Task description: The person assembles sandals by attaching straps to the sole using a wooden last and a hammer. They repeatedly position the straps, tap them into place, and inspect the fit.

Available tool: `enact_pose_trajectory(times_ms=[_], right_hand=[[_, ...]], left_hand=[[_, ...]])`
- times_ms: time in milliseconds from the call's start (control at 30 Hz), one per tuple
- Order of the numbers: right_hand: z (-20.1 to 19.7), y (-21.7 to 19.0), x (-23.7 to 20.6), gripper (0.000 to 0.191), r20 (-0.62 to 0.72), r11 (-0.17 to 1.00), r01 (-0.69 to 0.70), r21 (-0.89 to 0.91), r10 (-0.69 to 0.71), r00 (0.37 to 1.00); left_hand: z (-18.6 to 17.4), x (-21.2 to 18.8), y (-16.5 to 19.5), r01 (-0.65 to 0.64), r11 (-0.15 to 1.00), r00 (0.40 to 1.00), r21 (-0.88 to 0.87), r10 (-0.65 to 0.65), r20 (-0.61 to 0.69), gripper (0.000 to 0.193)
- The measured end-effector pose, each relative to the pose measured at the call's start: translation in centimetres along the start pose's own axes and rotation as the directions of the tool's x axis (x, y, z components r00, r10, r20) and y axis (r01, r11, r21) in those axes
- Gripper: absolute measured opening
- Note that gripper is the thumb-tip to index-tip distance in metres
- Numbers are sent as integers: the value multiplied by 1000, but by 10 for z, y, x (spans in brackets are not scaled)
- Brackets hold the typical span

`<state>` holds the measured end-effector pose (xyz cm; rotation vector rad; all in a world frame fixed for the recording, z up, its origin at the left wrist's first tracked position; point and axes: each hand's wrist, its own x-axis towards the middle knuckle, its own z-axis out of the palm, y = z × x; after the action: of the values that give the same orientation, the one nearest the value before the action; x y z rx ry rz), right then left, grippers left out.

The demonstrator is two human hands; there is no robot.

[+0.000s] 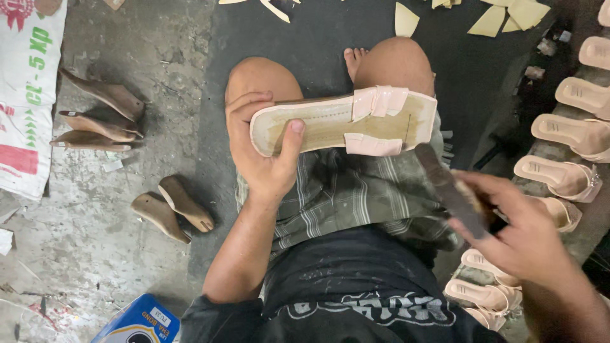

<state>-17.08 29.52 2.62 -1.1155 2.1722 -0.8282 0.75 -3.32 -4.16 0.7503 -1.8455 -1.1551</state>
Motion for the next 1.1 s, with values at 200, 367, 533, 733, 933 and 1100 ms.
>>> enact_pose_trajectory(times_ms=[200, 367, 533, 733, 933, 1100], right_hand=[[-11, -46, 70, 35, 90, 430, 142, 892, -477, 874], [52, -72, 88, 28, 51, 892, -192, 409, 187, 981], [48, -64, 55, 29, -219, 662, 240, 710, -117, 969], [65, -40, 60, 45, -77, 969, 210, 133, -202, 976], [70, -2, 38, 48, -192, 590, 310, 746, -255, 948], [64, 9, 24, 35, -121, 898, -27, 440, 89, 989]], left_hand=[[2, -1, -1, -10, 999, 1000, 43, 10, -1, 36], [4, 3, 3, 30, 998, 1000, 50, -30, -4, 36], [3, 10, 7, 4, 991, 1000, 132, -3, -5, 36], [8, 18, 5, 29, 998, 1000, 49, -29, -12, 35], [8, 20, 4, 32, 998, 999, 45, -33, 6, 33], [9, 18, 5, 71, 997, 997, 7, -71, 19, 35]])
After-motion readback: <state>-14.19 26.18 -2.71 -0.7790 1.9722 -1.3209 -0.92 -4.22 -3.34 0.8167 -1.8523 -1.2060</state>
